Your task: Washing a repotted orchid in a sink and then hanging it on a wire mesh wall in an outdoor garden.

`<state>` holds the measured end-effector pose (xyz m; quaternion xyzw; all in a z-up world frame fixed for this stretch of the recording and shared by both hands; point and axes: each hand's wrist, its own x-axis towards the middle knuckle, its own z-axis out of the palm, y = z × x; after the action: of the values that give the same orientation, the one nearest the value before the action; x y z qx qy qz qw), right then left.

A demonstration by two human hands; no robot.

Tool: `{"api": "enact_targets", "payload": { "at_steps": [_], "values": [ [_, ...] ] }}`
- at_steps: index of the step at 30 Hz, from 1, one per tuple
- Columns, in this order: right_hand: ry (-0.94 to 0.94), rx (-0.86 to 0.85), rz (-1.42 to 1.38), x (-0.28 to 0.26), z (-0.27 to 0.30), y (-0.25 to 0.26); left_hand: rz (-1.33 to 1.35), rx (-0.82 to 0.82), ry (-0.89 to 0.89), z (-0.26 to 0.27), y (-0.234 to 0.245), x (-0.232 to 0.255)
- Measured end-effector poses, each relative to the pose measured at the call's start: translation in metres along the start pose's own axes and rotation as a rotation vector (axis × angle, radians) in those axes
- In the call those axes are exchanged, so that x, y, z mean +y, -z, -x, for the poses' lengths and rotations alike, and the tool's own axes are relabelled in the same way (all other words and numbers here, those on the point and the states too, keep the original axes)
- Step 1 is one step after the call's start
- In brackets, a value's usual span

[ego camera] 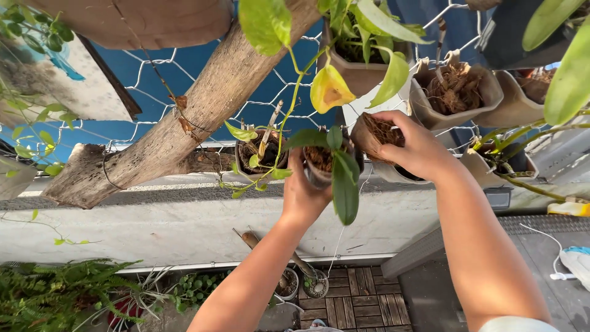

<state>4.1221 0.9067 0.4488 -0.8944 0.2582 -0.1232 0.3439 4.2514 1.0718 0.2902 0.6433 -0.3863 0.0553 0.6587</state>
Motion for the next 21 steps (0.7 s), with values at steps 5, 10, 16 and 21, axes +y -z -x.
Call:
{"api": "enact_targets", "payload": {
  "at_steps": [5,10,16,21],
  "values": [
    [-0.075,0.089,-0.010,0.017,0.019,0.008,-0.101,0.093,-0.095,-0.036,-0.048,-0.015],
    [-0.109,0.092,0.015,0.019,0.032,-0.003,-0.319,0.093,-0.040,-0.030,-0.060,-0.026],
    [-0.069,0.064,0.057,0.034,0.024,-0.017,-0.351,0.069,-0.077,-0.027,-0.062,-0.048],
    [-0.031,0.020,0.011,0.040,0.011,-0.025,-0.377,-0.002,0.049,-0.023,-0.064,-0.074]
  ]
}}
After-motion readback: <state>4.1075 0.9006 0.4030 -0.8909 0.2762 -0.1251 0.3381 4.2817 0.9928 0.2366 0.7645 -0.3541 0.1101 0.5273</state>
